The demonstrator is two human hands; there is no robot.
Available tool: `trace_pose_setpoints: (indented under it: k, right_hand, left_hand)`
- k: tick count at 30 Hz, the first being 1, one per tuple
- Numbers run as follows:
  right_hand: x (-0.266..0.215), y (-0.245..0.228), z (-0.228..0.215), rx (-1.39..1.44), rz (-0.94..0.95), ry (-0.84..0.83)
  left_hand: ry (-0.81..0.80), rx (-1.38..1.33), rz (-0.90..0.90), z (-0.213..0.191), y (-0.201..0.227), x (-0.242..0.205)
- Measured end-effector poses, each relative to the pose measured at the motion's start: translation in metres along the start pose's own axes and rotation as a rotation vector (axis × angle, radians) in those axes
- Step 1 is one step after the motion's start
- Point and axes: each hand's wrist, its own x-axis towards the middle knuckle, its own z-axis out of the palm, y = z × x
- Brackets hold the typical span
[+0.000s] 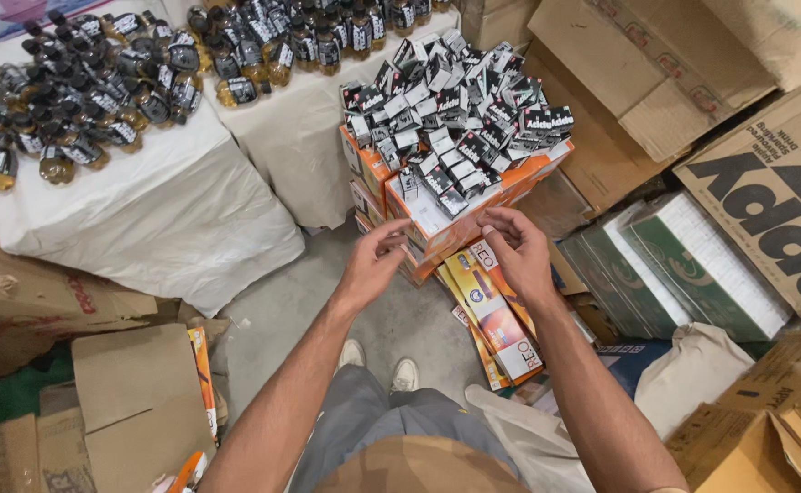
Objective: The person repeatedly picks up small black-and-white boxes from a pile and places them in neat rows on a nearby surface. The person handles the boxes one at a time, moving between the source pile and the stacking area.
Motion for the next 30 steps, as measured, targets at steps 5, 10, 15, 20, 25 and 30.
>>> trace_pose_setpoints:
  k: [5, 10, 15, 20, 25, 30]
  right_hand:
    - [0.061, 0.021, 0.001, -0.031, 0.062, 0.027]
    - [0.121, 0.038, 0.007, -0.051, 0.136, 0.09]
    - [0.176, 0.052, 0.013, -0.061, 0.185, 0.185]
    - [0.207, 0.048, 0.02, -0.212, 0.279, 0.178]
    - [0.235, 0.063, 0.023, -0.486, 0.312, 0.102]
    - [0.26, 0.086, 0.019, -0.706, 0.228, -0.065]
  left_hand:
    - [-0.024, -0.039, -0.048, 0.0, -0.028, 0.068]
    - [-0.161, -0.065, -0.16, 0.001, -0.039, 0.136]
    - [-0.335, -0.044, -0.254, 0.001, -0.045, 0.2]
    - [-0.477, -0.036, -0.374, 0.007, -0.05, 0.237]
    - [-0.524, -0.029, -0.475, 0.011, -0.033, 0.261]
    - [-0.515, 0.009, -0.556, 0.024, -0.031, 0.276]
